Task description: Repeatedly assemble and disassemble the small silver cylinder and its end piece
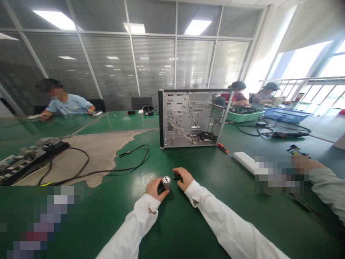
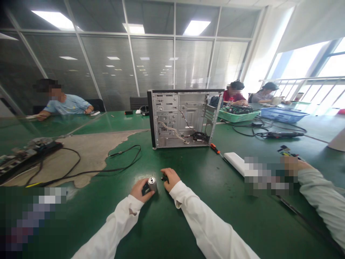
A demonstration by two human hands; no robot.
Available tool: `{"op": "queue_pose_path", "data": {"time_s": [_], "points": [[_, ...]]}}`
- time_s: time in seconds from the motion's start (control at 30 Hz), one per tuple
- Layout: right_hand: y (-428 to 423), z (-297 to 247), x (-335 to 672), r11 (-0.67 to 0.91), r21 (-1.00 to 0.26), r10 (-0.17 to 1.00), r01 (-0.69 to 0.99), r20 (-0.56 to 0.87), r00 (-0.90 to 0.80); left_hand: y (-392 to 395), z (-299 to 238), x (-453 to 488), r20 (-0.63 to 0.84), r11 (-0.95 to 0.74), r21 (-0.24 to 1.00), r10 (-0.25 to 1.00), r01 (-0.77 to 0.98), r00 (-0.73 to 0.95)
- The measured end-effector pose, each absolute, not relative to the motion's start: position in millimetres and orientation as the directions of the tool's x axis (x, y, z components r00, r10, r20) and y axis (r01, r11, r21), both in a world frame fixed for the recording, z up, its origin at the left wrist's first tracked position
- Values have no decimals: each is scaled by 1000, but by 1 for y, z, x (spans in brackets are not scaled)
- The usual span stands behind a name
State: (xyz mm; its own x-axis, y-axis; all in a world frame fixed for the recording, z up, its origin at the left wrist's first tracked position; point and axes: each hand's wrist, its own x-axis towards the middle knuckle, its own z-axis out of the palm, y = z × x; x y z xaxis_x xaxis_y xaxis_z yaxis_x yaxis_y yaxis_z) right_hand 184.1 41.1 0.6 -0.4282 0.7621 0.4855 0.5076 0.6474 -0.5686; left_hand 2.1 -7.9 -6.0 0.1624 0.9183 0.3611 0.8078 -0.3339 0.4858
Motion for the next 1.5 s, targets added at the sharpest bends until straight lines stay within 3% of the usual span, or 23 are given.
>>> {"op": "queue_pose_path", "data": {"time_s": [0.23,0.4,0.53,0.7,0.83,1.03,1.2,1.37,1.5], "points": [[23,16,180,667,-627,741,401,610,-279,-9,-4,3,336,-318,481,928,817,163],[-2,21,159,724,-611,688,320,608,-397,-9,-1,1,292,-311,462,938,830,189],[-9,14,147,733,-574,679,365,592,-433,-8,0,-1,232,-289,418,951,861,206],[-6,10,146,639,-650,767,410,500,-402,-11,5,2,196,-262,401,961,878,197],[-11,15,151,578,-685,812,444,428,-397,-17,10,4,230,-273,413,954,869,191],[-35,14,201,569,-641,822,516,424,-380,-16,5,2,283,-332,450,933,829,220],[-69,-1,283,376,-604,897,703,428,-112,-12,-3,0,299,-319,468,935,824,192],[-89,-26,390,-34,-477,830,878,476,291,-12,-1,2,280,-305,477,942,824,186],[-83,-38,458,-155,-344,760,926,557,334,-13,4,2,254,-295,468,948,833,193]]}}
